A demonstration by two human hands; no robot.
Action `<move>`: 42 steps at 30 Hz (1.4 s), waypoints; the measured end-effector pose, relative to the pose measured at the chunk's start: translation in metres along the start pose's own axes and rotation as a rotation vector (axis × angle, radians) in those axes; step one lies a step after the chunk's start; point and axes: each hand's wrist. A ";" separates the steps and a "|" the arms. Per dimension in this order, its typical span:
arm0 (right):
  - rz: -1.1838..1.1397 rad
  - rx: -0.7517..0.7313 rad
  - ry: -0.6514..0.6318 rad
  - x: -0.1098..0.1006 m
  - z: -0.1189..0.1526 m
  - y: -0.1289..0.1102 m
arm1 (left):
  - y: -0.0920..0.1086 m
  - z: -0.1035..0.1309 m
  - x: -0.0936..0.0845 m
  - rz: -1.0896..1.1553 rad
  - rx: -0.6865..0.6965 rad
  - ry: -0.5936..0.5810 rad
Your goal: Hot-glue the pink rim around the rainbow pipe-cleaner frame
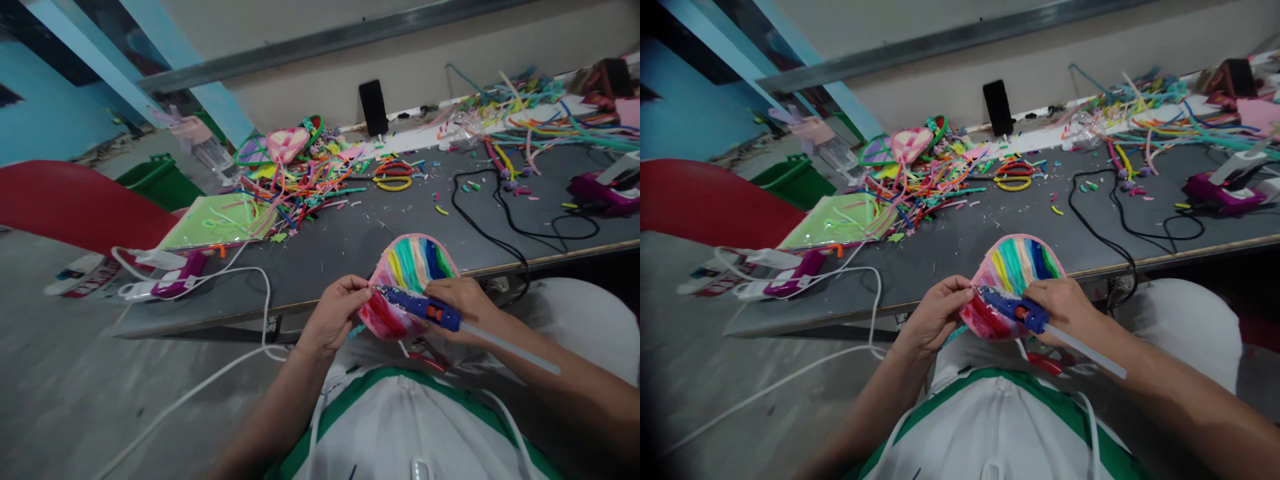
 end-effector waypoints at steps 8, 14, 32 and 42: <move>0.026 0.005 -0.007 -0.003 0.000 0.000 | 0.000 0.000 0.000 -0.013 0.002 0.002; 0.051 0.022 -0.046 -0.005 0.000 -0.002 | 0.001 0.001 0.001 -0.017 0.005 0.007; 0.029 0.066 0.025 -0.004 0.002 0.004 | 0.003 0.002 0.002 -0.049 -0.023 0.016; -0.247 0.380 0.311 -0.055 0.006 0.027 | 0.006 0.002 0.004 -0.049 -0.036 -0.034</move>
Point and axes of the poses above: each hand's wrist, its own z-axis away from the middle knuckle, its own x-axis out of the palm, y = z × x, and after that the axes turned 8 degrees about -y, right-handed
